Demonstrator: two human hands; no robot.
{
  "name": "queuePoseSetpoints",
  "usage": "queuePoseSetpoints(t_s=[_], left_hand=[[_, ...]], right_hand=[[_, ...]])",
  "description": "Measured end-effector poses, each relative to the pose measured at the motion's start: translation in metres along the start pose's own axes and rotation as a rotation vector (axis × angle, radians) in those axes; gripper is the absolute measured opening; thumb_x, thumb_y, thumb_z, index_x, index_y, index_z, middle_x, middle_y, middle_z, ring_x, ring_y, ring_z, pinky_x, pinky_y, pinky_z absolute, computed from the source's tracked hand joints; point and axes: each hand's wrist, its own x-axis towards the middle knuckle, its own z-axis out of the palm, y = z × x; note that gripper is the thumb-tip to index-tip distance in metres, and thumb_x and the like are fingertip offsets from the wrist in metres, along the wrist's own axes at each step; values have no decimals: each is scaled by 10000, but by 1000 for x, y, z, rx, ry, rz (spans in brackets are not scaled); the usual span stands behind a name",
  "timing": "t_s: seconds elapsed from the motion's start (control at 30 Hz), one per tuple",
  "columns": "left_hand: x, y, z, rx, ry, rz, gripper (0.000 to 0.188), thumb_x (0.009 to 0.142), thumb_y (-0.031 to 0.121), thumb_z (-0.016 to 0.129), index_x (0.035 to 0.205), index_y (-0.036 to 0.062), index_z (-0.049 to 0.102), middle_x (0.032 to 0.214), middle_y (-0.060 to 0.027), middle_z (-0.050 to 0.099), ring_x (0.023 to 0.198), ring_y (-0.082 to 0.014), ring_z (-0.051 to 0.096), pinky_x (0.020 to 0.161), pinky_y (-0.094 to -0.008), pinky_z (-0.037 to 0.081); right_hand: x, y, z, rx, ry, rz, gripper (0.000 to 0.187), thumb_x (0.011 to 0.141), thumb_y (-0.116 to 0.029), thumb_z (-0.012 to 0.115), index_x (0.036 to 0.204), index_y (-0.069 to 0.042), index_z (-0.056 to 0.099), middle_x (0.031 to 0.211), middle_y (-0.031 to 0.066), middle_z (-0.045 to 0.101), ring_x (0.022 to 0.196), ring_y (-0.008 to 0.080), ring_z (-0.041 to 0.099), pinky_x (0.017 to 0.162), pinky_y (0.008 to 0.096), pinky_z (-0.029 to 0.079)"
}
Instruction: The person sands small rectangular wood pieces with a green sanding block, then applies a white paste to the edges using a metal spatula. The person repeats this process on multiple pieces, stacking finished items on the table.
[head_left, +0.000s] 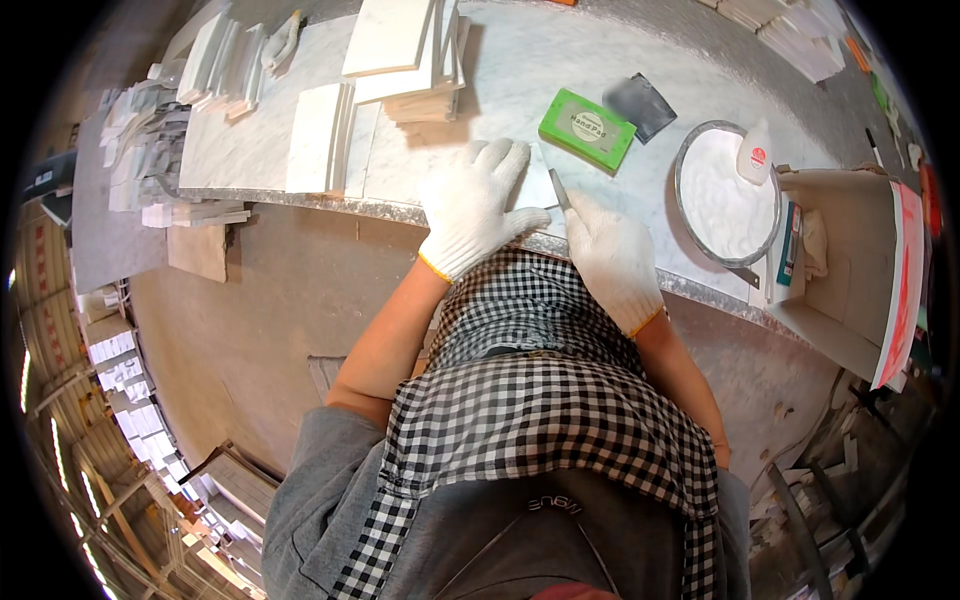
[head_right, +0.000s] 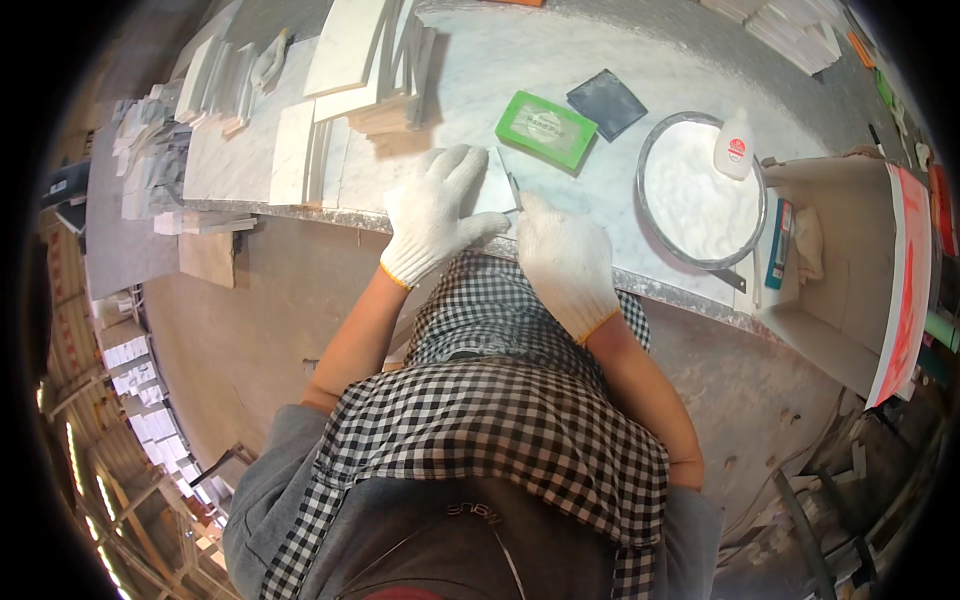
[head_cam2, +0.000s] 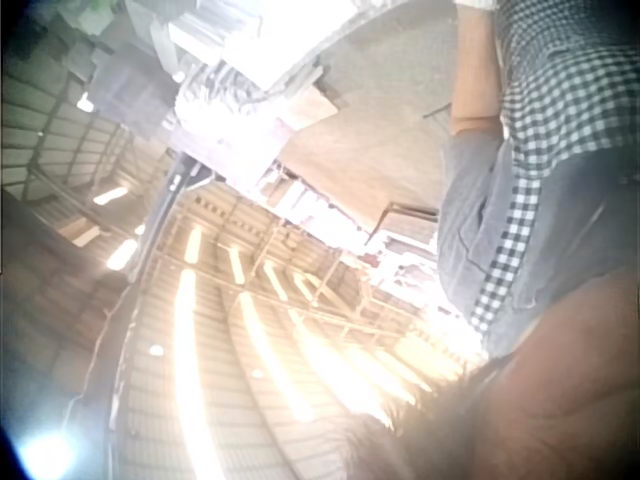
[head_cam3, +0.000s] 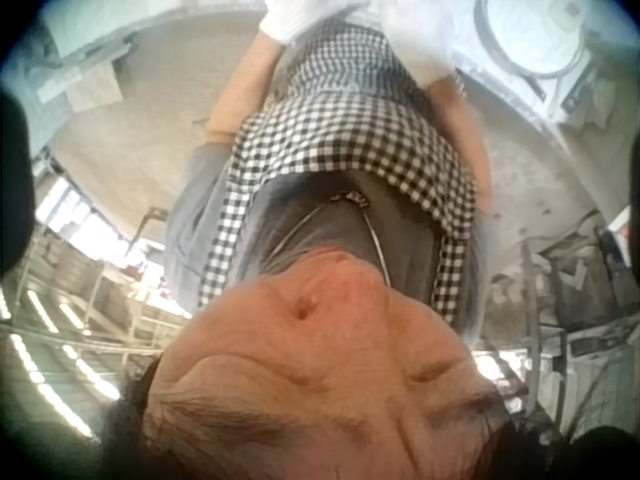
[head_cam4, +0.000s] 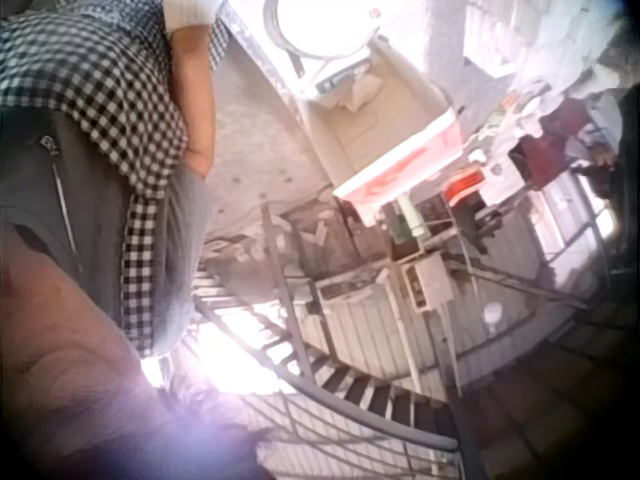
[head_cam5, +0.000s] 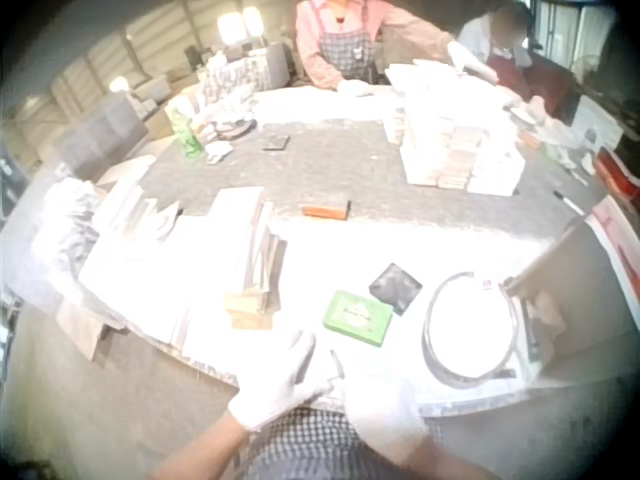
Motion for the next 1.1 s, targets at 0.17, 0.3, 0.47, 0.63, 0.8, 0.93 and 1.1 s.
queuePoseSetpoints(t_s=[0.17,0.3,0.47,0.63,0.8,0.93,1.1], left_hand=[[1,1,0,-12,-20,-10,779,644,390,847,1274,5,597,1220,-149,625,1132,-375,562,982,-479,464],[1,2,0,-24,-51,-36,789,649,396,850,1287,9,595,1252,-162,620,1167,-384,555,1008,-487,454],[0,3,-1,-4,-46,-48,814,646,414,856,1307,18,596,1281,-172,616,1190,-389,554,1019,-491,453],[1,4,0,37,0,18,779,644,397,868,1257,11,584,1173,-130,620,1082,-351,557,943,-468,465],[1,2,1,30,3,21,794,622,396,875,1256,17,586,1168,-130,622,1079,-355,558,939,-473,462],[3,4,0,38,-21,-2,785,626,389,874,1257,22,585,1178,-134,622,1093,-365,555,950,-477,459],[4,6,-1,80,-40,-8,796,628,432,856,1269,38,594,1208,-135,623,1126,-360,558,965,-470,466]], right_hand=[[-7,6,5,-113,12,-15,243,993,-209,518,1160,-110,665,802,227,666,730,422,657,656,503,514],[-10,6,6,-144,104,-127,118,940,-172,556,1010,-109,627,634,148,653,585,350,669,558,466,528],[-16,5,4,-141,153,-158,131,919,-157,585,1027,-106,640,614,130,643,556,337,655,538,446,522],[-18,9,8,-126,190,-108,159,950,-174,572,1064,-96,650,658,156,647,605,351,660,569,454,515],[-11,14,7,9,303,-39,141,963,-204,566,1020,-90,626,663,152,657,620,354,672,575,465,516],[-7,9,6,-51,281,2,140,975,-223,557,977,-91,603,692,159,670,641,366,675,599,489,515],[-5,13,6,-191,276,14,157,976,-240,551,933,-94,590,771,149,701,678,360,687,611,486,521]])
